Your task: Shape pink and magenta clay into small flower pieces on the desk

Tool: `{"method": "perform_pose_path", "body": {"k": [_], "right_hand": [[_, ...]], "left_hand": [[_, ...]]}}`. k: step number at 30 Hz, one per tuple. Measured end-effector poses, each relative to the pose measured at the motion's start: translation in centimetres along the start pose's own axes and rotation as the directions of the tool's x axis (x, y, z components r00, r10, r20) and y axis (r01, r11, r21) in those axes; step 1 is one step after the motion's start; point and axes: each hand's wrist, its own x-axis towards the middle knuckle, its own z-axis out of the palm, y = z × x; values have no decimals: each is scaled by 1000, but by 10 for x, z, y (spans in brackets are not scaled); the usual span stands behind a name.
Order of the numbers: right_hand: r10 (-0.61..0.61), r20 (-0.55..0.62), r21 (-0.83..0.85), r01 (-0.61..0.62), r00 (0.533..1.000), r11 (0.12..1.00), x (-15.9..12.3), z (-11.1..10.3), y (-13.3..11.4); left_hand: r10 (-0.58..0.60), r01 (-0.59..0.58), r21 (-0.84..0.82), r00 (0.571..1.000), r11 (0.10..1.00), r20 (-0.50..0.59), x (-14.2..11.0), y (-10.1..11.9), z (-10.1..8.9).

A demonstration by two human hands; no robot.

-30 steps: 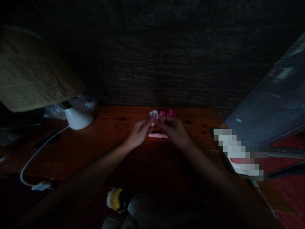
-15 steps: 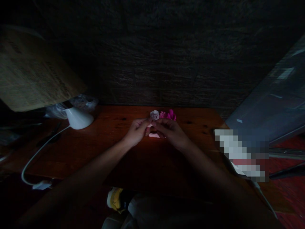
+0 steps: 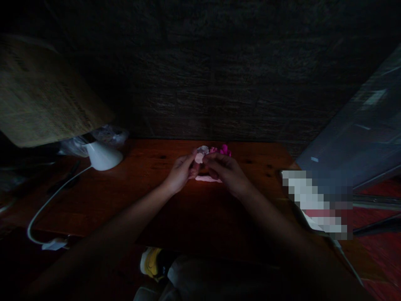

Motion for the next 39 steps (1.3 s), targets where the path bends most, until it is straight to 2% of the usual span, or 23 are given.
{"method": "perform_pose_path", "body": {"k": [4, 7, 11, 14, 18, 22, 25, 29, 35, 39], "right_hand": [[-10, 46, -60, 13, 999, 998, -2, 1, -2], [-29, 94, -196, 46, 995, 980, -4, 3, -3], [-33, 151, -380, 89, 988, 921, -5, 3, -5], [-60, 214, -434, 150, 975, 888, -7, 3, -7], [-118, 275, -440, 234, 954, 867, -10, 6, -11], [-135, 302, -427, 260, 944, 866, -10, 8, -13], [-142, 281, -435, 257, 949, 863, -9, 7, -13], [-173, 251, -424, 269, 952, 865, -10, 8, -13], [-125, 174, -424, 189, 977, 886, -10, 7, -8], [-102, 78, -450, 126, 992, 884, -10, 5, -8]], "left_hand": [[113, -115, 142, 993, 983, 26, 0, -2, -2], [162, -177, 220, 983, 959, 84, -1, -2, -4], [135, -174, 208, 972, 962, 192, -3, -2, -2], [133, -185, 202, 960, 962, 247, -4, -1, 0], [114, -170, 246, 967, 954, 226, -4, -4, -1], [27, -92, 346, 981, 934, 190, -5, -7, -2], [-15, -51, 381, 985, 923, 170, -6, -7, -2], [-8, -71, 382, 979, 921, 202, -6, -6, -2], [6, -83, 355, 977, 931, 213, -6, -8, -3], [13, -88, 317, 973, 944, 232, -6, -8, -2]]}}
